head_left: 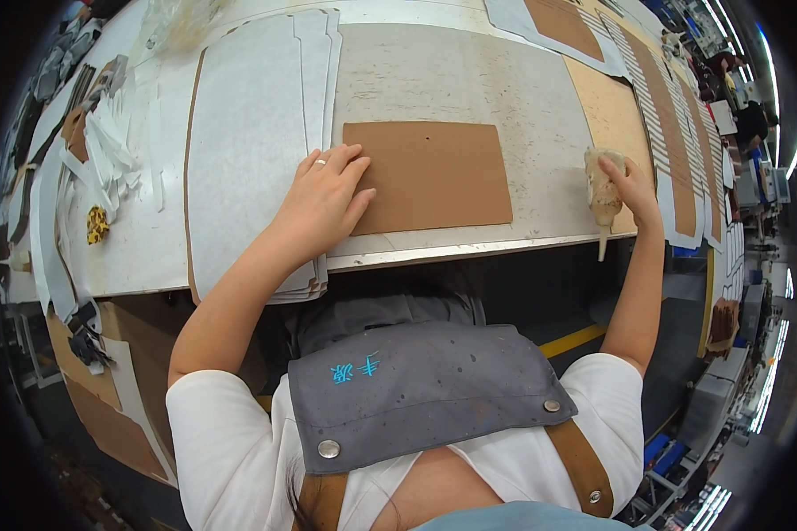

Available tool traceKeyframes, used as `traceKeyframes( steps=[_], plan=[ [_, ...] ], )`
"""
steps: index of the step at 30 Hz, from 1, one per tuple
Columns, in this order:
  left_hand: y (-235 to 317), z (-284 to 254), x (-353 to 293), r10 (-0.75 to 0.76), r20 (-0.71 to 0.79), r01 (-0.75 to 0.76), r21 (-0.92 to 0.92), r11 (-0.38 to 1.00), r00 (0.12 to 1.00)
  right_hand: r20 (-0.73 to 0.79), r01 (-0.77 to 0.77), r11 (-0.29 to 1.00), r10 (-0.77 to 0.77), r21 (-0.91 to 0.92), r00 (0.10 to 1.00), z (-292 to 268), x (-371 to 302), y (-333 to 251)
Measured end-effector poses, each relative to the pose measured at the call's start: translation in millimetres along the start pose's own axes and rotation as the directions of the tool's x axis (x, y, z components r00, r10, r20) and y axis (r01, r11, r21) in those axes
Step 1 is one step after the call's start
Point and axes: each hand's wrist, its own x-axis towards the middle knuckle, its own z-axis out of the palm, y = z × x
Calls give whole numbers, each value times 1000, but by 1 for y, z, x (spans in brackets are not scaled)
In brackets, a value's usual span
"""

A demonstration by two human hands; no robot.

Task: Applying glue to leather components and assembling them on a workshop table.

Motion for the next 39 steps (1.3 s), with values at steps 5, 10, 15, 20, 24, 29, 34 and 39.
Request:
traceKeyframes(
  steps=[5, 10, 15, 20, 24, 29, 34, 39],
  plan=[
    [0, 15, 7, -21, -130, 21, 0, 1000, 991, -7, 93, 555, -155, 827, 988, 35, 11, -41],
    [-6, 24, 8, -31, -243, 20, -45, 999, 970, 41, 1, 151, -274, 989, 961, 88, 9, -121],
    [-5, 22, 10, -56, -257, 31, -102, 994, 965, 10, 176, 348, -472, 921, 881, 120, 17, -170],
    [-7, 24, 8, -94, -211, 72, -112, 991, 973, -122, 436, 424, -592, 794, 797, 142, 13, -209],
    [-7, 26, 7, -66, -262, 52, -60, 997, 963, -149, 528, 473, -629, 705, 763, 147, 12, -222],
    [-6, 25, 8, -68, -257, 58, -49, 997, 964, -155, 564, 495, -646, 661, 747, 150, 4, -235],
    [-6, 25, 8, -75, -212, 67, -46, 997, 974, -128, 585, 472, -696, 660, 707, 150, 4, -236],
    [-5, 24, 8, -76, -186, 69, -41, 997, 980, -115, 575, 501, -682, 647, 722, 150, 3, -237]
  ],
)
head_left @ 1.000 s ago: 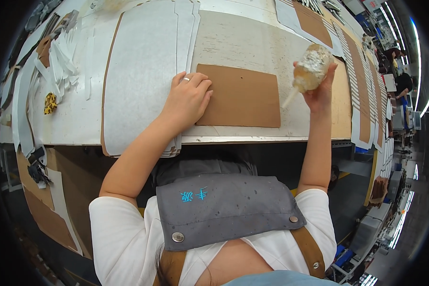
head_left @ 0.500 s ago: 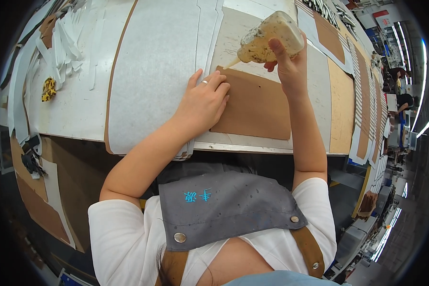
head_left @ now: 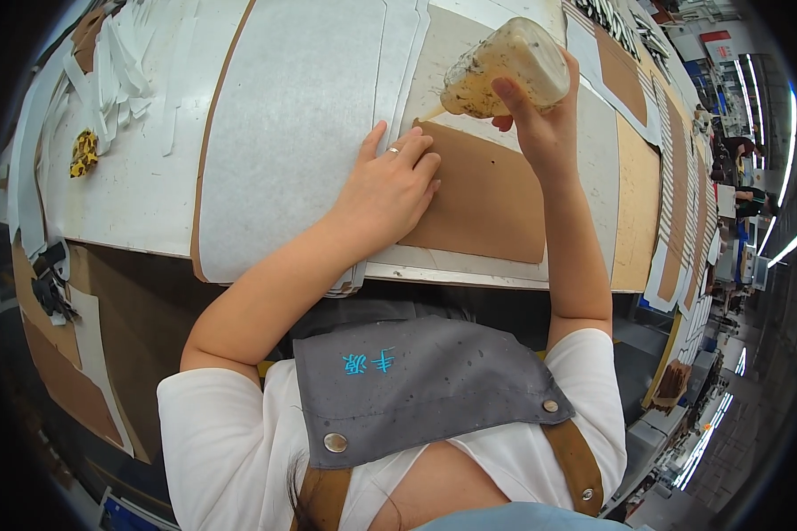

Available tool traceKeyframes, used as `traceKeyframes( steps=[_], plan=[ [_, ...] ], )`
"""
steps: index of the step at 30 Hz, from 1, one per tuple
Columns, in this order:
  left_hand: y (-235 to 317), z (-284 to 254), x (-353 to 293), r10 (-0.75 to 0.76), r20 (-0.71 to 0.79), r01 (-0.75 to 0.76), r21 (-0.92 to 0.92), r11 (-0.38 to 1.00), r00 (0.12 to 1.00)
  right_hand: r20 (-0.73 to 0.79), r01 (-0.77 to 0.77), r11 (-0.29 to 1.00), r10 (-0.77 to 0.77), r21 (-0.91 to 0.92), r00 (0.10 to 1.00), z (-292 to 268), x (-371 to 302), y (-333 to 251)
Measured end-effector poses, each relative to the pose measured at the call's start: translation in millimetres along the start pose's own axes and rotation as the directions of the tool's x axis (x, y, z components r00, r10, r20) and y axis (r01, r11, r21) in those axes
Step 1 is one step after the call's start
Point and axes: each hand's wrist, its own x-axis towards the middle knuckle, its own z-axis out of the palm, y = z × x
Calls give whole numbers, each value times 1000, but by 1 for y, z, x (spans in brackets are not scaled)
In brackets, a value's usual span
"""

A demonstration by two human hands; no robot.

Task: Applying glue to leather components and assembling them on a workshop table.

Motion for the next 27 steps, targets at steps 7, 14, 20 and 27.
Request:
traceKeyframes(
  steps=[7, 14, 20, 27],
  plan=[
    [0, 1, 0, -16, 20, 16, -1, 1000, 1000, -40, 19, 999, -20, -35, 999, 4, 1, 0],
    [1, 0, 1, -29, 37, 29, -4, 1000, 999, -36, 100, 985, -106, -140, 994, 6, 0, 5],
    [1, 0, 1, -23, 23, 23, 12, 1000, 999, -42, 105, 977, -115, -184, 993, 10, 0, 2],
    [1, 0, 1, -22, 11, 22, 10, 1000, 1000, 5, 162, 975, -163, -152, 987, 11, 1, 9]
  ],
)
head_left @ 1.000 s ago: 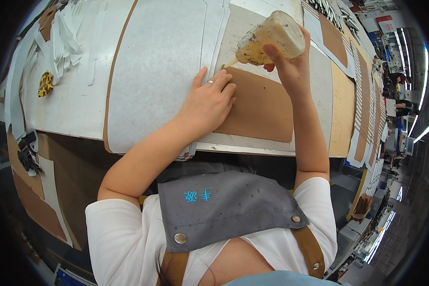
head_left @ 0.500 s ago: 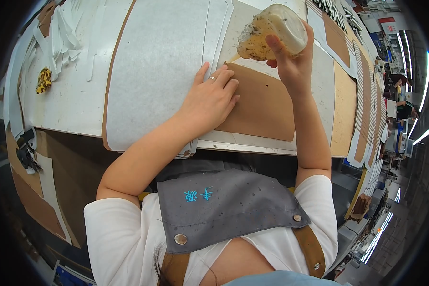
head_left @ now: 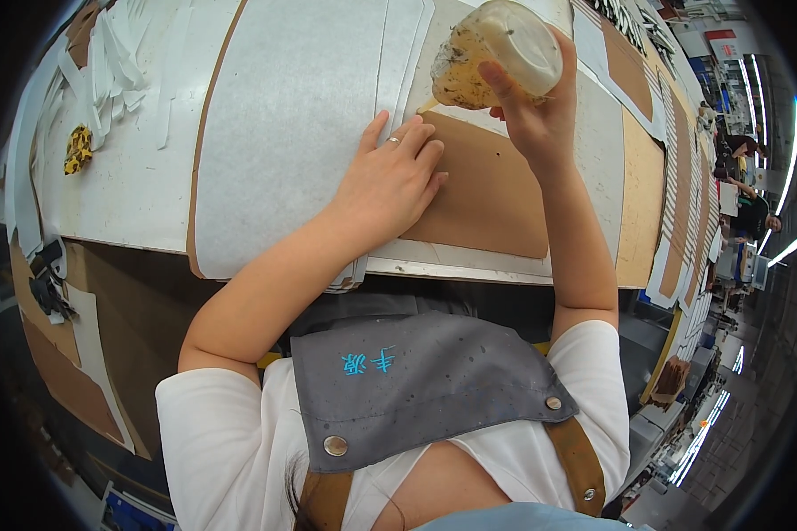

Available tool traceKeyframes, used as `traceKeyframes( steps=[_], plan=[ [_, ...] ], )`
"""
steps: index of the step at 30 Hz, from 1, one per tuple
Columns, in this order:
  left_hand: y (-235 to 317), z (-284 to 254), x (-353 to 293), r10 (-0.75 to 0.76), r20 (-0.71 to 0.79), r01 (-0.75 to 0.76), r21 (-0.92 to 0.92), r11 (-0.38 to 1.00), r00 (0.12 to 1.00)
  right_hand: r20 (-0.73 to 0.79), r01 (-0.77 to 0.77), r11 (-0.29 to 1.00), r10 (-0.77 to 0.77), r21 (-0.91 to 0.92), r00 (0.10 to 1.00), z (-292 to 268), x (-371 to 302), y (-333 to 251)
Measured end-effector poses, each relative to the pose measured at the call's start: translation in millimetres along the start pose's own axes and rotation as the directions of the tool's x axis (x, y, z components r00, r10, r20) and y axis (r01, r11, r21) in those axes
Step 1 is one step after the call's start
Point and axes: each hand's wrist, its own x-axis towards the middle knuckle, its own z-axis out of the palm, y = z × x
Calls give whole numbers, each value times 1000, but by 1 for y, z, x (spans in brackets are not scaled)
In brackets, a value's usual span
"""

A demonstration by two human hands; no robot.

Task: Applying glue to leather components and assembling them on a workshop table.

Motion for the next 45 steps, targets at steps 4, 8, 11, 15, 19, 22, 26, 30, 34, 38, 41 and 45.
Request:
traceKeyframes(
  steps=[4, 8, 11, 15, 19, 22, 26, 30, 34, 38, 41, 45],
  plan=[
    [0, 1, 0, -1, -12, 1, 7, 1000, 1000, -7, 35, 999, -35, -23, 999, -3, 0, 2],
    [-1, 0, 0, -3, -11, 3, -10, 1000, 1000, 8, 34, 997, -33, -66, 999, -10, -3, 4],
    [-1, 1, 0, -4, -36, 4, -23, 1000, 999, 4, 50, 996, -50, -70, 999, -14, -6, 6],
    [-2, 0, -1, -18, -25, 17, -40, 999, 1000, -8, 85, 989, -86, -122, 996, -18, -9, 5],
    [-3, 1, -1, -22, -26, 21, -38, 999, 999, -2, 76, 989, -77, -127, 997, -26, -12, 9],
    [-2, 0, 0, -9, -37, 8, -23, 1000, 999, -5, 178, 967, -182, -184, 983, -29, -14, 8],
    [-2, -2, 1, -16, -9, 16, -37, 999, 1000, -31, 174, 975, -180, -141, 983, -27, -16, 10],
    [-3, -2, 1, -11, -22, 10, -45, 999, 1000, -35, 179, 972, -186, -151, 982, -34, -18, 11],
    [-3, -2, 0, -10, -35, 9, -40, 999, 999, -71, 123, 979, -136, -164, 988, -47, -25, 11],
    [-1, -3, 1, -17, -12, 17, -48, 999, 1000, -102, 103, 981, -121, -166, 987, -61, -33, 16],
    [-1, -4, 1, -11, -37, 10, -28, 1000, 999, -118, 98, 979, -120, -177, 986, -68, -37, 17],
    [-1, -4, 2, -5, -47, 4, -27, 1000, 999, -154, 68, 972, -105, -226, 983, -81, -43, 22]
  ],
)
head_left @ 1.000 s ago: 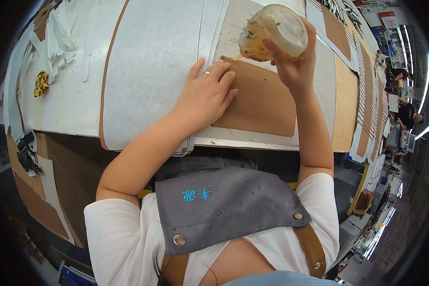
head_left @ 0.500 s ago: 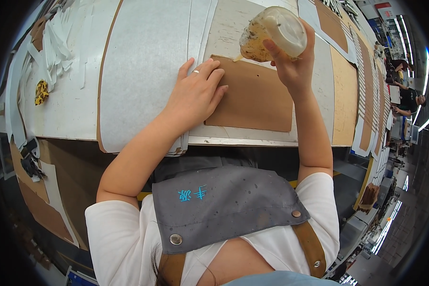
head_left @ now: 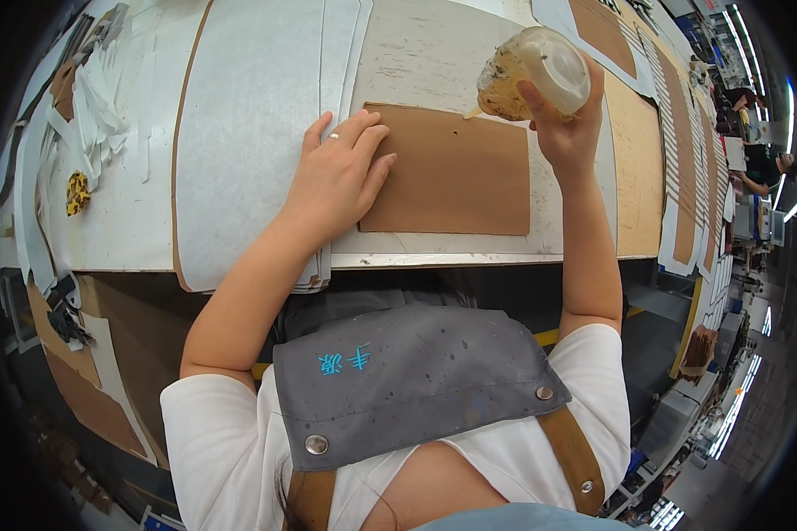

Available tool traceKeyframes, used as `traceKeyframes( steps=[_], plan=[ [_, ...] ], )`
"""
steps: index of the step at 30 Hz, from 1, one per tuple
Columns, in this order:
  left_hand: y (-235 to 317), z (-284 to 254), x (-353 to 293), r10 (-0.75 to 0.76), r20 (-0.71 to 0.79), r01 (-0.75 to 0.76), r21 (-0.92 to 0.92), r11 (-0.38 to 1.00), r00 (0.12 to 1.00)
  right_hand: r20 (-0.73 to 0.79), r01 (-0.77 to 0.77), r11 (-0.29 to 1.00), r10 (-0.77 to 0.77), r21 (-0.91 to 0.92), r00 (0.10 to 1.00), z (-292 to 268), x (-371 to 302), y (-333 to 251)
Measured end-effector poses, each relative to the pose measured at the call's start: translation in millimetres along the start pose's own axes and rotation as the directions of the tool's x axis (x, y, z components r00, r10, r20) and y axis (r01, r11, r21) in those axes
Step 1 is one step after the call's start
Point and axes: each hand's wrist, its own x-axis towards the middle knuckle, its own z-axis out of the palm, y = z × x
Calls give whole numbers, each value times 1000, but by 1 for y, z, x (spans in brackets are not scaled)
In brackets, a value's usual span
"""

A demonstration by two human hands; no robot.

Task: Applying glue to leather components and assembling them on a workshop table.

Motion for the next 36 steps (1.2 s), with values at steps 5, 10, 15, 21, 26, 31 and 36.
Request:
traceKeyframes(
  steps=[5, 10, 15, 21, 26, 31, 36],
  plan=[
    [1, -3, 0, 4, 14, -4, -2, 1000, 1000, -34, -20, 999, 19, -36, 999, -16, -6, 5],
    [1, -3, 0, 27, -9, -26, 61, 998, 1000, -81, -22, 998, 17, -61, 997, -35, -14, 16],
    [4, -6, 1, 61, 32, -64, 126, 990, 998, -132, -61, 996, 52, -70, 990, -53, -21, 25],
    [8, -14, 3, 43, 132, -51, 57, 997, 990, -225, -120, 988, 96, -96, 970, -79, -26, 26],
    [5, -33, 3, -65, 211, 95, -135, 986, 975, -497, -164, 982, 186, 88, 848, -111, 2, 16],
    [6, -74, 0, -154, -70, 25, -842, 539, 986, -374, -79, 837, 325, 541, 869, -120, 42, 12],
    [-44, -126, -36, -242, -251, -47, -777, 627, 937, -27, -237, 638, 375, 732, 927, -17, 80, 1]
  ],
)
